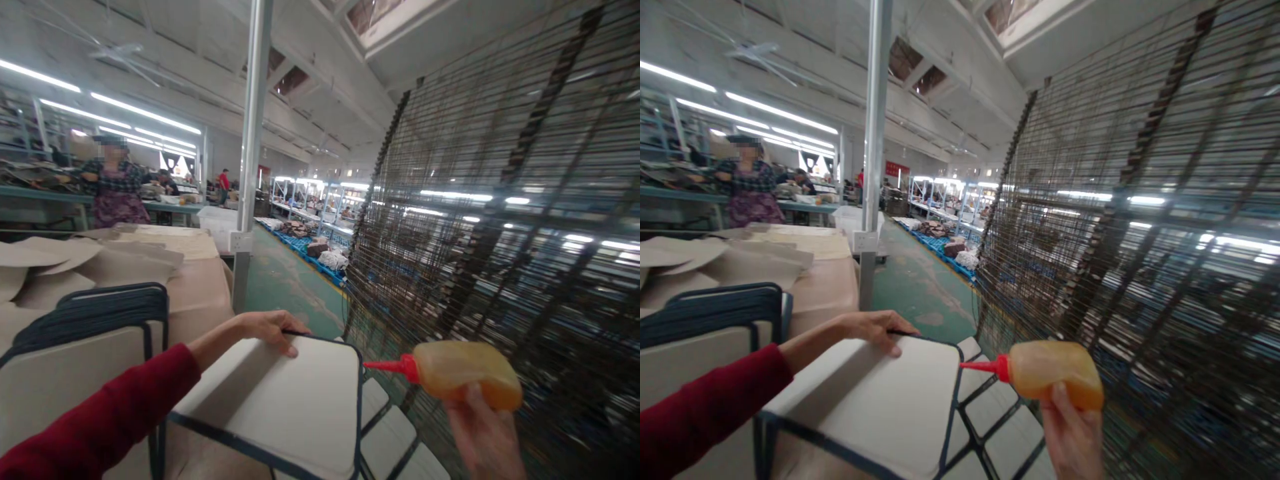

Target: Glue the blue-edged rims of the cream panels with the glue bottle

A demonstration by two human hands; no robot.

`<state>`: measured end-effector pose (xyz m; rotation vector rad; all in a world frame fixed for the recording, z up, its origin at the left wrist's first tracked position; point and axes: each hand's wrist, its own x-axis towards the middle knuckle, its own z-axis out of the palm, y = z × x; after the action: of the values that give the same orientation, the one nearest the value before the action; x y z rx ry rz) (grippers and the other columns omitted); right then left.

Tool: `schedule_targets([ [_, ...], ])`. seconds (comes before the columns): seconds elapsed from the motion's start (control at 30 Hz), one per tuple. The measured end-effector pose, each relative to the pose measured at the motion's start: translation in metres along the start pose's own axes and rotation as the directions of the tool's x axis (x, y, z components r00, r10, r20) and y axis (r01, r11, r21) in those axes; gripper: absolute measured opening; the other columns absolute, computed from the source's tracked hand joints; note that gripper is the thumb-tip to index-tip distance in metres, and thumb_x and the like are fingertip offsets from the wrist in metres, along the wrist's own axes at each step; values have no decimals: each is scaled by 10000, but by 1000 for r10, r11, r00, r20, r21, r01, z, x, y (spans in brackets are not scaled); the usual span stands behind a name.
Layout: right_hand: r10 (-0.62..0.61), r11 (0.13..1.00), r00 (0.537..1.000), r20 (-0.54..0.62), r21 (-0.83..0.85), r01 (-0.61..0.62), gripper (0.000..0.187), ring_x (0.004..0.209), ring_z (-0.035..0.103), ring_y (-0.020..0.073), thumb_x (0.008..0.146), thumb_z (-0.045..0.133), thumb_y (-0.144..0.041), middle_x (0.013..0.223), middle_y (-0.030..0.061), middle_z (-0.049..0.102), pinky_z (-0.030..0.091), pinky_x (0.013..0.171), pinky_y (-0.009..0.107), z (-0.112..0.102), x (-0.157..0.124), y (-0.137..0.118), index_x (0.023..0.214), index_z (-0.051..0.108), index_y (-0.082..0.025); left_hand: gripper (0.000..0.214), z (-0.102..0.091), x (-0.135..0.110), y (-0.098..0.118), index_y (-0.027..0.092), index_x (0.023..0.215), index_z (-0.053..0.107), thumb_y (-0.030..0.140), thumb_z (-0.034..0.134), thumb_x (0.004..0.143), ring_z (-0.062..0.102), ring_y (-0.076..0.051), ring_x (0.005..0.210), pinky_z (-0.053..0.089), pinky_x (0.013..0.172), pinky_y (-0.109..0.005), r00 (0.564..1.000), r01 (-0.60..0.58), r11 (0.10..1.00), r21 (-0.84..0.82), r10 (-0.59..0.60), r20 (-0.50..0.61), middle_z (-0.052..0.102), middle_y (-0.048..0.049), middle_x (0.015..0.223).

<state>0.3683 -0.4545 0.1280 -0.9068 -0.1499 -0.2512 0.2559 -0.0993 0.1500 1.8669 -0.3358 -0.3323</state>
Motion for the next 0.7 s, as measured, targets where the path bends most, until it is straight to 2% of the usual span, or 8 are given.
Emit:
schedule_targets([
  [0.1,-12,999,998,59,-30,14,830,822,667,155,321,987,-332,1086,-34,737,555,741,250,-2,3,-1,1104,709,-327,586,-3,1,-4,143,1222,724,420,848,721,680,-173,862,527,773,-185,998,-4,1000,9,4,64,764,-16,1005],
  [0.2,0,999,996,84,-33,3,865,773,668,150,339,987,-330,960,-41,750,556,721,241,-9,6,0,1151,689,-339,577,-1,0,-1,135,1205,727,433,848,725,679,-174,857,527,775,-183,996,-6,1000,1,6,87,763,-19,998],
  [0.3,8,999,997,78,-45,-5,803,759,659,140,321,991,-354,841,-52,740,546,694,202,-14,9,1,1074,714,-321,567,3,-2,5,131,1193,728,438,844,732,677,-173,857,525,770,-177,995,-8,1000,-14,9,102,761,-18,990],
  [0.4,-14,998,996,93,-56,19,730,835,659,144,368,981,-400,884,-39,745,540,697,191,-18,12,3,1044,721,-311,546,6,-3,10,132,1178,733,440,838,739,674,-175,871,524,786,-181,994,-9,1000,-18,11,113,761,-15,989],
  [0.47,-28,998,994,110,-53,34,694,838,661,144,404,973,-386,923,-32,749,547,713,202,-21,13,6,1046,718,-321,556,7,-4,12,138,1192,730,440,839,737,675,-178,875,527,798,-190,993,-1,1000,-21,3,119,763,-15,994],
  [0.6,-28,997,989,146,-67,38,595,719,665,145,436,956,-360,837,-25,742,569,706,232,-29,16,15,983,726,-313,568,8,-4,13,146,1204,730,422,853,724,671,-171,882,527,802,-186,994,-5,1000,-19,7,113,762,-9,1013],
  [0.7,-97,987,975,199,-106,120,530,714,666,164,531,918,-393,810,-25,734,576,689,266,-36,19,19,1016,718,-321,563,9,-5,13,149,1205,732,412,855,722,664,-171,896,527,788,-182,994,-14,1000,-24,16,108,759,-11,1029],
])
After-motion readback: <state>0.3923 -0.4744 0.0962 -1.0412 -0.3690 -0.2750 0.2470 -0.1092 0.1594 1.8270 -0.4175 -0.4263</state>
